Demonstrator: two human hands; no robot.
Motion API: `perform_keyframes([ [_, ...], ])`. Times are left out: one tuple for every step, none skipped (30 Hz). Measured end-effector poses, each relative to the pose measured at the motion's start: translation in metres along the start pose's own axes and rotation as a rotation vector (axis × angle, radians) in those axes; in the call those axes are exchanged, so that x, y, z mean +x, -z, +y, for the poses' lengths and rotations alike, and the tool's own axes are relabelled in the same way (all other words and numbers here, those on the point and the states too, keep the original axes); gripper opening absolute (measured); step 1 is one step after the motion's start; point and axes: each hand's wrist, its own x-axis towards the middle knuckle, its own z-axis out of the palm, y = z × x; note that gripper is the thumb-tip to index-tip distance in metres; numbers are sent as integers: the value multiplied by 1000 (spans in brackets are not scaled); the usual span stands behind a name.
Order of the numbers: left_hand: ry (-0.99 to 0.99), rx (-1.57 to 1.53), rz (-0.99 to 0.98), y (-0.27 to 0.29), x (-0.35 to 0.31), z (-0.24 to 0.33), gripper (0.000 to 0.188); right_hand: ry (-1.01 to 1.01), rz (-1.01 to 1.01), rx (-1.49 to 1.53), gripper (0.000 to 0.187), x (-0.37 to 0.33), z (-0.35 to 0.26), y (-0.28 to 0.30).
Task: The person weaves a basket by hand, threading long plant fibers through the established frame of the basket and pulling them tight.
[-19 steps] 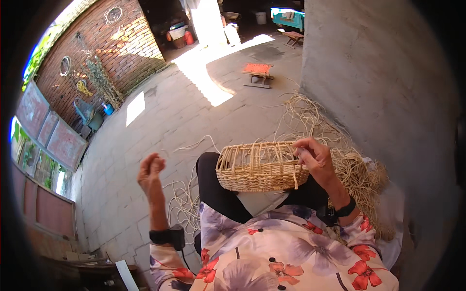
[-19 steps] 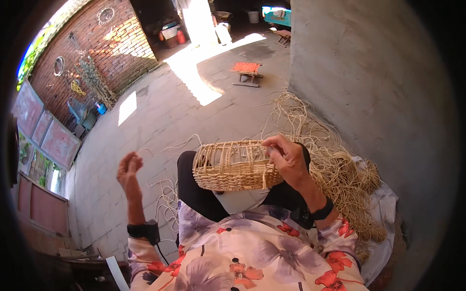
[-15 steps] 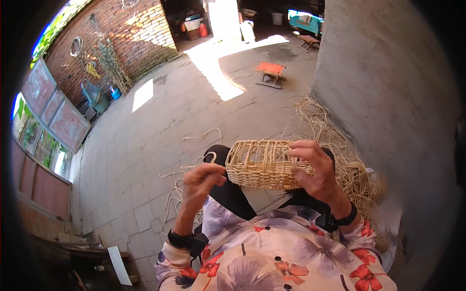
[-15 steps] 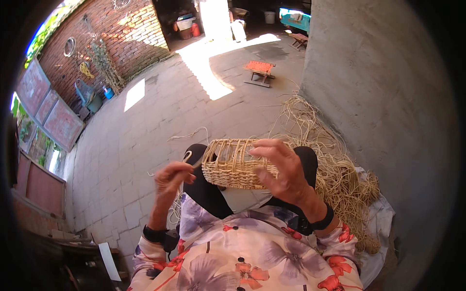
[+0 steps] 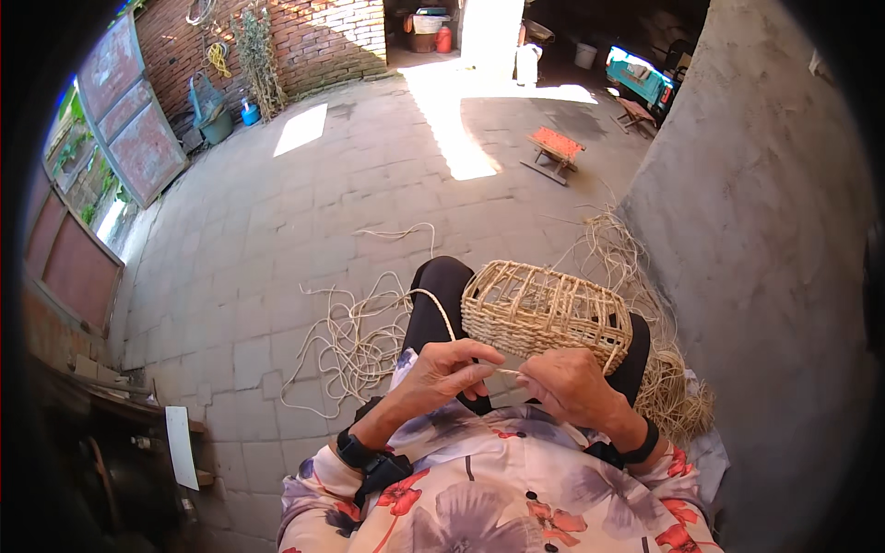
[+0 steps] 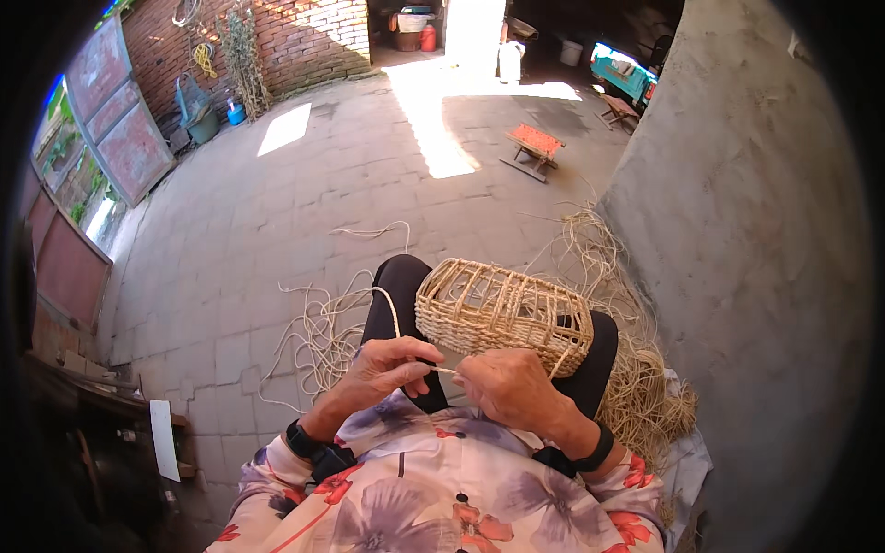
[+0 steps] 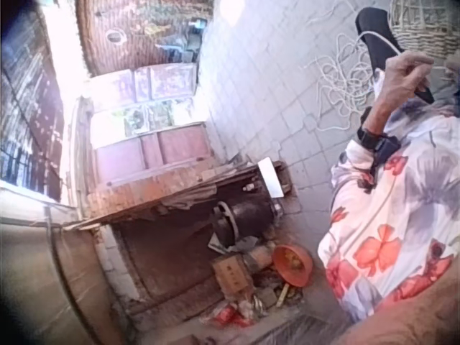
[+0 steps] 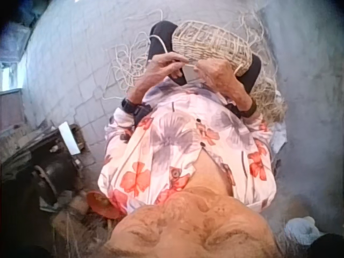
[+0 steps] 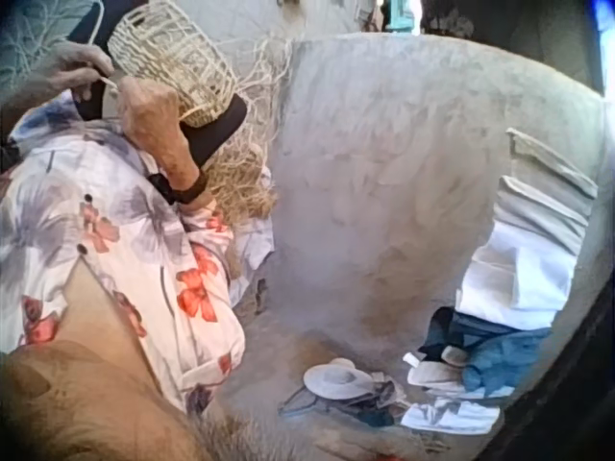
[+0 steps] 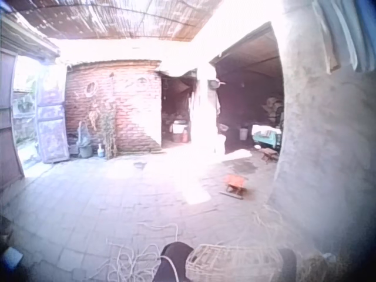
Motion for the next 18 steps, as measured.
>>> perform_keyframes([
  [-18,-8,-9,-2,0,-1,15,-35,-6,-13,14,1,-1,-1],
  [-20,-11,-2,-2,0,-2,15,-70,-10,-27,14,2,-2,-1],
  [-30,45,-14,-1,0,-2,15,-64,-15,-25,14,4,-2,-2],
  [-40,101,-30,0,1,-3,15,-66,-14,-20,14,4,-2,-2],
  [-41,99,-29,2,2,-6,15,-68,-12,-15,15,4,-2,-2],
  [-70,104,0,4,3,-10,13,-68,-14,-16,15,5,-2,-2],
  [-98,110,30,7,4,-13,13,-51,-34,0,13,6,-1,-1],
  [-99,109,30,9,4,-13,13,-35,-53,15,12,6,0,0],
  [-129,92,112,13,6,-12,11,-36,-54,14,12,7,-1,4],
  [-159,74,201,18,6,-11,10,-110,-30,57,12,8,-3,9],
  [-226,76,254,25,9,-17,10,-184,-7,99,12,9,-4,12],
  [-243,103,317,31,12,-17,11,-181,-10,101,12,9,-2,14],
  [-266,176,374,33,16,-12,10,-201,15,121,13,9,1,16],
  [-289,249,432,35,18,-9,9,-220,40,140,14,8,3,16],
  [-289,247,432,37,21,-10,9,-221,39,140,14,8,4,15],
  [-356,379,458,40,23,-12,8,-199,51,136,12,9,5,13],
  [-423,512,483,42,25,-12,7,-176,62,132,11,9,5,12],
  [-423,511,483,42,27,-11,7,-177,61,131,11,9,6,11],
])
